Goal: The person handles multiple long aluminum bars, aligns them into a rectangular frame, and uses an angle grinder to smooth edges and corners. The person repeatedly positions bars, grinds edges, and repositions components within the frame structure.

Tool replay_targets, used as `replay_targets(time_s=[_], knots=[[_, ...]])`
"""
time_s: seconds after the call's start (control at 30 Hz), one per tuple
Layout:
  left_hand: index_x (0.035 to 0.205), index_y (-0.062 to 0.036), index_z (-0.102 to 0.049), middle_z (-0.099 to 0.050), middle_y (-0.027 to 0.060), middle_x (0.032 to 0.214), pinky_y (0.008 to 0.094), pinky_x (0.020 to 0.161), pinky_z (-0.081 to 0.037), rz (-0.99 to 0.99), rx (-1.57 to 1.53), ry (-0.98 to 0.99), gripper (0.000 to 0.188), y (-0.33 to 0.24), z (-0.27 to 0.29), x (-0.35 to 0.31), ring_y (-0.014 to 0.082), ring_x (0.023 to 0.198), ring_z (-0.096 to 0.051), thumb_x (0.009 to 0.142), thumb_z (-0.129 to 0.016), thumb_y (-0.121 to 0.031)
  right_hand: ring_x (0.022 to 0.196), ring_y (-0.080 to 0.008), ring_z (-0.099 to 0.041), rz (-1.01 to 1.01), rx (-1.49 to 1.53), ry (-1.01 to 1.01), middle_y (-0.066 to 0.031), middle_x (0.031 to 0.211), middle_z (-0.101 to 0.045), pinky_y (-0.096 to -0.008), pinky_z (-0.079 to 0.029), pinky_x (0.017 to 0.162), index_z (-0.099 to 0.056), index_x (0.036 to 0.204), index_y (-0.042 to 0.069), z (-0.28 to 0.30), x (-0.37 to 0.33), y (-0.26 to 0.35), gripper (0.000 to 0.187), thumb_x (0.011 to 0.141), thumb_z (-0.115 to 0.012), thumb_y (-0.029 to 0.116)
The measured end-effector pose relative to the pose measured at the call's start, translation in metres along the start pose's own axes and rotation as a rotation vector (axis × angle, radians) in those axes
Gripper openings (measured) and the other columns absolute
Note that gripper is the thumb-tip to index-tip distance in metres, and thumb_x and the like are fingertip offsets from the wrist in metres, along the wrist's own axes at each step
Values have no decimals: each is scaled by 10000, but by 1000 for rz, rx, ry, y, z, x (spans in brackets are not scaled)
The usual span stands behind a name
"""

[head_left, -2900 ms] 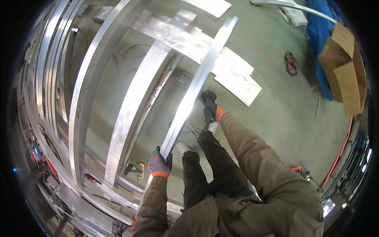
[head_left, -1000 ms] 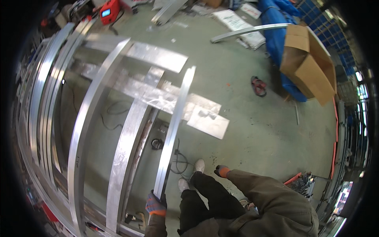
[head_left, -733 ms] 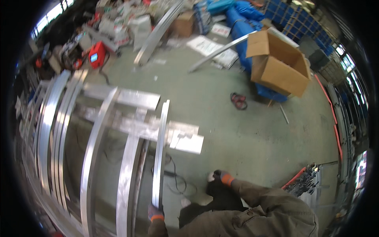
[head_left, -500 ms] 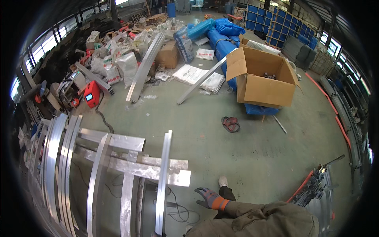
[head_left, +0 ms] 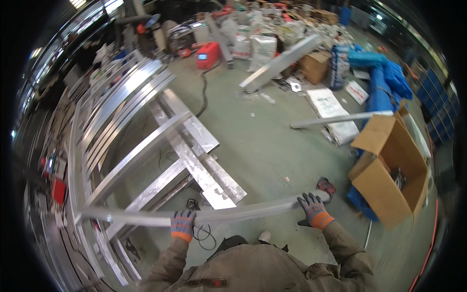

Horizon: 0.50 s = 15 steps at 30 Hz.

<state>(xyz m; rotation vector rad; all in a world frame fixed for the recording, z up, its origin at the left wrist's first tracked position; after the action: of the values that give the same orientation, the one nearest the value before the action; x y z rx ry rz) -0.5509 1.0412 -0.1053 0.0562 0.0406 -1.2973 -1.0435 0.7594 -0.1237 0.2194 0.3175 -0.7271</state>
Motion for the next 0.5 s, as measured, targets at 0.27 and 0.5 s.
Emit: replay_targets(time_s=[0.27,0.5], knots=[[1257,-193,-739,-704,72,1358,603,1259,-361,29,-6,-201,441,-8,30,86,326,1332,-610,822,-751,-122,1485,-439,-511,101,198,317,-199,1624,-522,-581,-438,1181,-391,1676,202,-44,83,-108,1146,755,-883,674],[1294,-248,-768,-609,142,1547,663,1306,-260,286,-19,-364,551,18,44,248,454,1523,-449,762,-826,-116,1376,-477,-573,32,229,280,-254,1448,-618,-542,-472,1150,-534,1529,84,31,196,-156,1073,733,-880,714]])
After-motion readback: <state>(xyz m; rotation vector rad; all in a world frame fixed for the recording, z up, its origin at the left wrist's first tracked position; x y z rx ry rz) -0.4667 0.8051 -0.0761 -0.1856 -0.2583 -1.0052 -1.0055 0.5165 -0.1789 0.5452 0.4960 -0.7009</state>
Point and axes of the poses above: each hand's wrist, its own x-axis towards the middle knuckle, its own z-axis out of the back of the hand, y = z × x, the point moved 4 cm from there along x, towards the middle knuckle
